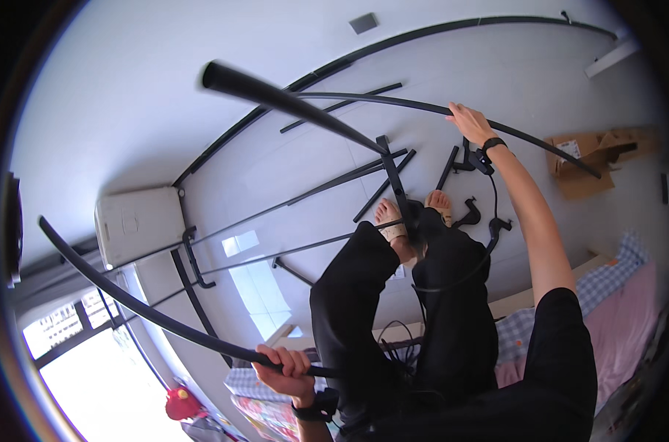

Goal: The recorder is assembling a metal drying rack by connecting pipes while referring to an instruction manual.

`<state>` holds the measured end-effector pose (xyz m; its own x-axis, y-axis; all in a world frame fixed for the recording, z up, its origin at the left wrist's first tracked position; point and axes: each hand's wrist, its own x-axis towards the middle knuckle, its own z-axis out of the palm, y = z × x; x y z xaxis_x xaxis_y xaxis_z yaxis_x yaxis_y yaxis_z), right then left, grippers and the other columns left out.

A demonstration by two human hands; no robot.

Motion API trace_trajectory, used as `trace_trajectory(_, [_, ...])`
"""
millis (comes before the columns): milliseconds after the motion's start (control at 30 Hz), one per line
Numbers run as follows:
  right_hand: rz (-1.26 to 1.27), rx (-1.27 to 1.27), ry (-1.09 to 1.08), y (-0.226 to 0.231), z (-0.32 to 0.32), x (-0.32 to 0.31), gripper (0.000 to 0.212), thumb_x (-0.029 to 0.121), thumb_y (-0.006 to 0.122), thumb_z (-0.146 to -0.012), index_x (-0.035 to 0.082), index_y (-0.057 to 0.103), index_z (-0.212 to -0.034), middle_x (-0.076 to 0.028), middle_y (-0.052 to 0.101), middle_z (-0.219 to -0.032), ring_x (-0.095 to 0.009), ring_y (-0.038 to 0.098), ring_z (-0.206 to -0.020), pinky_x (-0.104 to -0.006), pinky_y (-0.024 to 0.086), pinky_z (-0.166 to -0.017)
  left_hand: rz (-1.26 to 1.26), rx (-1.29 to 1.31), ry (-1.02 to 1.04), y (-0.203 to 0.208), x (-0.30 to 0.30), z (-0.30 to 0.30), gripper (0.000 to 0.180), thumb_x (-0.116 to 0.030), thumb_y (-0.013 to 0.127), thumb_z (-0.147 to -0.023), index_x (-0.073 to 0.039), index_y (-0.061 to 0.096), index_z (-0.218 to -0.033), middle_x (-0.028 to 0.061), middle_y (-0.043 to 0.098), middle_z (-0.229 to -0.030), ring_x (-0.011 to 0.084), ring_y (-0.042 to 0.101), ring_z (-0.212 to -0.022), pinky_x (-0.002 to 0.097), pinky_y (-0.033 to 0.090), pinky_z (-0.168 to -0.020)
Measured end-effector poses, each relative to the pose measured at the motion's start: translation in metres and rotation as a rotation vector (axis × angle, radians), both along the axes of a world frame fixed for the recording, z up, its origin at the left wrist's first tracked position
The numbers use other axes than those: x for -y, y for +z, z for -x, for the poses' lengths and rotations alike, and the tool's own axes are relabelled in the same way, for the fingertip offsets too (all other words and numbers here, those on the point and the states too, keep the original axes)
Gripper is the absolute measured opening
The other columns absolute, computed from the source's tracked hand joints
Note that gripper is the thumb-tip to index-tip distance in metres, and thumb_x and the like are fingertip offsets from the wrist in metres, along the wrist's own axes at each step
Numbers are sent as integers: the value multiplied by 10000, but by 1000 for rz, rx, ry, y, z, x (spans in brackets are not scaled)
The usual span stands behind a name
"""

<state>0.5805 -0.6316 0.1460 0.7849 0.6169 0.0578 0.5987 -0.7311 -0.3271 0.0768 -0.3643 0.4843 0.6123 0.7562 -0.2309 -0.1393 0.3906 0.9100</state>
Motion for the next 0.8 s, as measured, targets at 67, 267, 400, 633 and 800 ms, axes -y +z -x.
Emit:
trace_trajectory(67, [36,52,7,-51,-12,4,281,223,537,-998,-15,492,-1141,-207,621,-946,-377,629,-879,-450,521,-750,110,42,-49,-18,-7,-5,447,-493,308,-1055,-117,357,-819,-21,267,-486,77,193,-354,254,178,-340])
trace_trajectory(267, [42,-118,-38,-144,4,-14,195,140,561,-970,8,496,-1097,-182,596,-968,-374,620,-891,-456,514,-795,329,109,116,-57,-14,-6,446,-490,316,-1048,-123,356,-798,-23,275,-485,80,189,-354,259,169,-345])
trace_trajectory(400, [62,-165,-56,-183,12,-17,217,89,593,-927,21,507,-1114,-174,592,-1011,-359,619,-944,-458,522,-813,419,145,235,-72,-17,-8,457,-503,318,-1041,-123,374,-793,-23,291,-482,73,194,-350,264,157,-345])
trace_trajectory(633, [171,-58,-157,-208,13,-21,213,53,496,-925,27,544,-1130,-133,603,-1037,-297,620,-1020,-396,533,-860,261,114,-102,-81,-19,-7,479,-501,266,-1054,-91,436,-875,3,348,-517,90,253,-372,270,222,-383])
trace_trajectory(800, [27,-53,-229,-199,33,-39,237,27,526,-894,-1,522,-1130,-154,602,-1045,-307,612,-1026,-395,528,-863,266,105,-85,-71,-19,-21,455,-487,302,-1037,-71,437,-909,14,359,-543,102,281,-403,288,249,-407])
